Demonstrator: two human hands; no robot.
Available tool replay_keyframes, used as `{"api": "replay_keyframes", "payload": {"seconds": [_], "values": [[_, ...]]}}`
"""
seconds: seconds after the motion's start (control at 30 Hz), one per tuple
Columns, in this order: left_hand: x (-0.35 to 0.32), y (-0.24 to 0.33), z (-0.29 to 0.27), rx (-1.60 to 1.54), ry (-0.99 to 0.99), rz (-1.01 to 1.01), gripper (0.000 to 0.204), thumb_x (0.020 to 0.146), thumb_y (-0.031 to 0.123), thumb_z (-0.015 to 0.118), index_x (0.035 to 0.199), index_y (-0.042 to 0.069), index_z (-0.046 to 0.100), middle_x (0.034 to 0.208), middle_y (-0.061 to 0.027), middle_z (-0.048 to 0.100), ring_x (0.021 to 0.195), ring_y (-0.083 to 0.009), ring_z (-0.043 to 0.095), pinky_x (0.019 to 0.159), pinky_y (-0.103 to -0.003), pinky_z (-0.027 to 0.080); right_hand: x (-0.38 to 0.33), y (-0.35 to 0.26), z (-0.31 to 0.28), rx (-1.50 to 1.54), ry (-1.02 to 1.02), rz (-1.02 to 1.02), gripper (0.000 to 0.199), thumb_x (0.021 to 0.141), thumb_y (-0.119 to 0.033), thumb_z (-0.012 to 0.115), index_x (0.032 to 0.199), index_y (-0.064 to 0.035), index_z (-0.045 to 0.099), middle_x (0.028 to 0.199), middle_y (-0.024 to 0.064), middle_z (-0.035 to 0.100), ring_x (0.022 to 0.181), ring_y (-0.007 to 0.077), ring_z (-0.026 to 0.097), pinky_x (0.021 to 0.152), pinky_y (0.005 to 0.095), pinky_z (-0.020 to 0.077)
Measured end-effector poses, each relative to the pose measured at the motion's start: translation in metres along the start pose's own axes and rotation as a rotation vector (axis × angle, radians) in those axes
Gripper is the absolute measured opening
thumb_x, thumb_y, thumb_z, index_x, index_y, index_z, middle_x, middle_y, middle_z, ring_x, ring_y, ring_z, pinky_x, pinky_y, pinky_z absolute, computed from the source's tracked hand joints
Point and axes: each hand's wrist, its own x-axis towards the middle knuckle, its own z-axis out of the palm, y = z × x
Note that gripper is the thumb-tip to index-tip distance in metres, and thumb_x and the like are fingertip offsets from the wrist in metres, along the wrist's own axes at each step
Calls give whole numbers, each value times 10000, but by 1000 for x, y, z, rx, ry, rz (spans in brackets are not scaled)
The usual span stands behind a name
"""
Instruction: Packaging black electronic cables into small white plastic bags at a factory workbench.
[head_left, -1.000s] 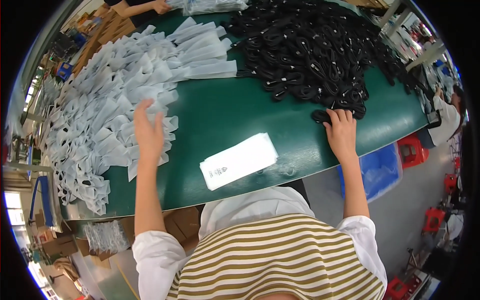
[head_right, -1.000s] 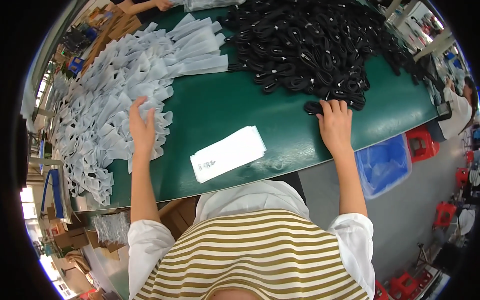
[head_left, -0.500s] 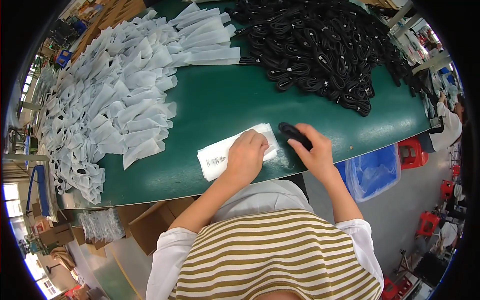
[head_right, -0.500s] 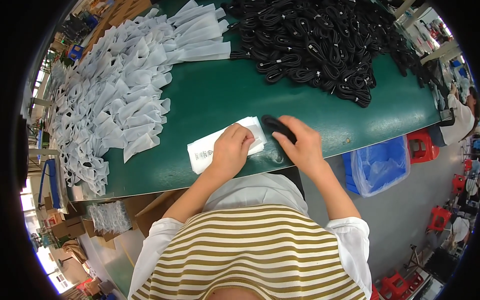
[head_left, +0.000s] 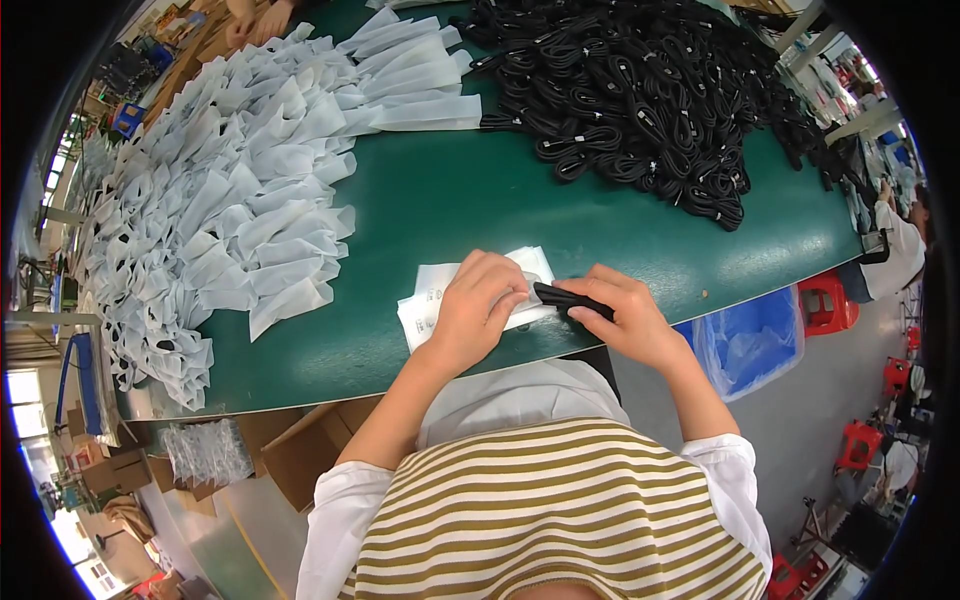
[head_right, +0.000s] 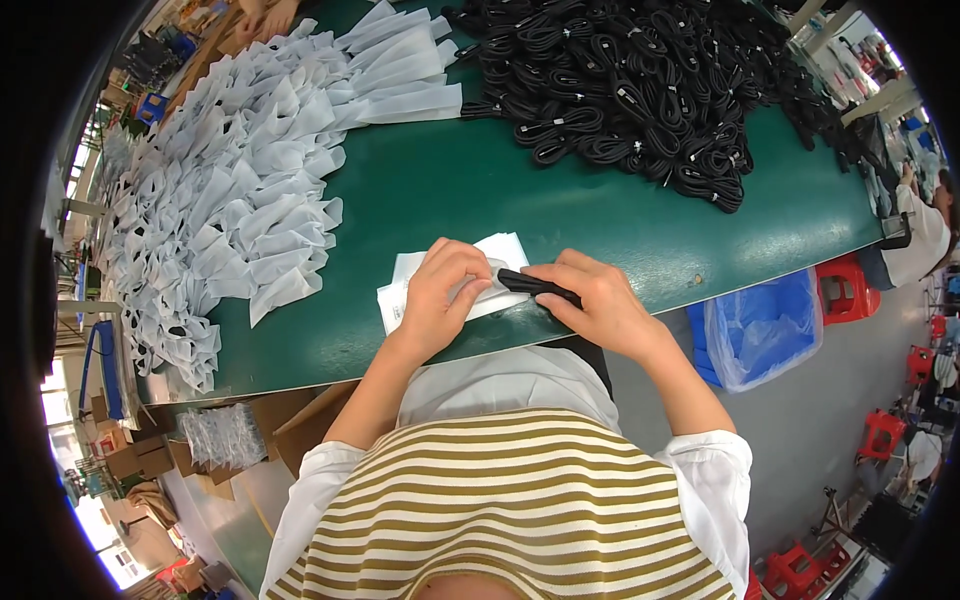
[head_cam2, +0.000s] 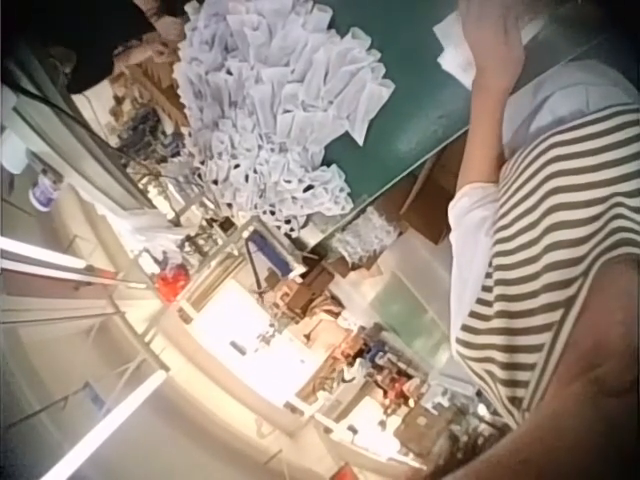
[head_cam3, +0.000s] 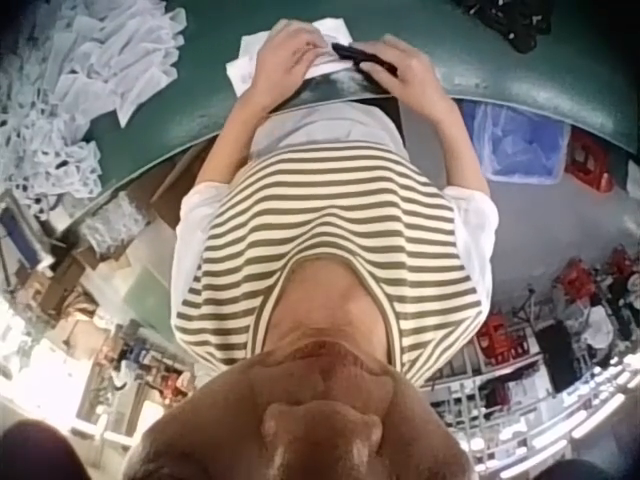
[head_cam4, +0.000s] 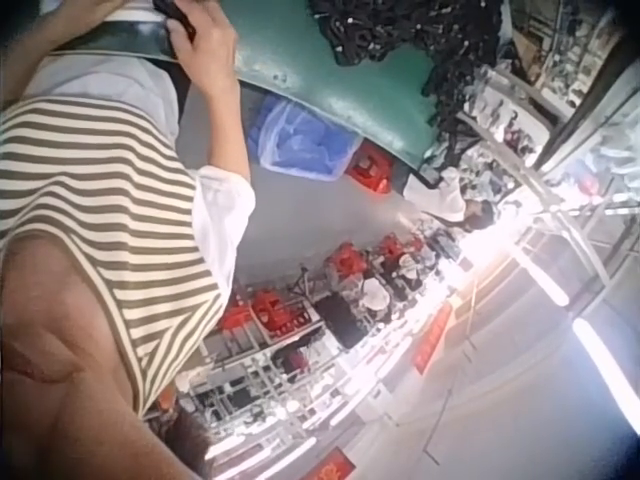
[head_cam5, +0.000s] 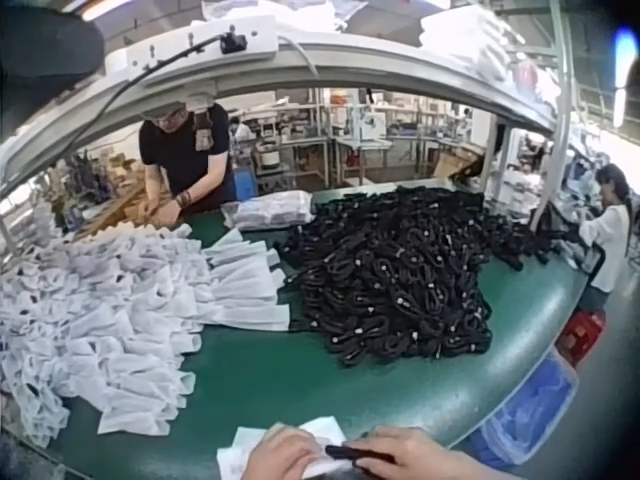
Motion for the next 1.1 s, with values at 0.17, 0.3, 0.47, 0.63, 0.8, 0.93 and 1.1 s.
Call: {"api": "replay_keyframes", "payload": {"seconds": [0.17,0.3,0.47,0.63,0.8,0.93,1.1], "values": [[2,8,-1,88,-61,164,168,736,-56,708,850,41,632,949,-73,594,893,-273,533,730,-340,459,3,1,-11,976,-290,978,303,885,-59,667,1187,-27,653,797,96,617,653,167,541,591,290,429],[0,11,-7,128,-2,164,185,723,-34,724,835,65,615,969,-54,586,911,-284,527,734,-356,472,-1,-4,-2,594,-137,561,285,893,-54,663,1171,-2,627,893,99,606,702,154,541,622,277,441],[7,16,-16,138,41,134,182,734,-26,728,845,65,614,993,-67,581,919,-288,524,773,-346,466,-2,-15,19,80,70,-5,267,903,-47,658,1150,31,592,1022,104,593,768,138,542,664,260,457],[12,16,-21,-48,106,15,114,826,30,703,877,63,606,1043,-77,585,966,-254,530,828,-326,457,17,-25,36,365,330,-15,306,853,33,665,1150,-7,607,1132,124,538,819,153,559,713,266,473],[16,12,-29,-636,192,-203,52,968,91,594,958,49,564,1074,-85,592,942,-183,563,830,-311,474,40,-44,48,327,256,-162,322,840,71,645,1150,-10,612,1133,132,535,837,157,575,724,272,481],[23,5,-62,-745,445,-320,72,1021,102,505,1000,33,518,1037,-91,587,833,-151,585,778,-302,491,51,-36,44,368,299,-110,292,852,61,635,1135,-8,618,1128,132,548,841,162,586,719,277,487],[32,-51,-149,291,680,-42,81,1021,93,495,1021,13,482,1000,-105,562,795,-192,587,805,-307,484,59,9,11,-143,446,12,307,855,39,632,1155,-22,615,1133,108,568,889,218,595,759,307,498]]}}
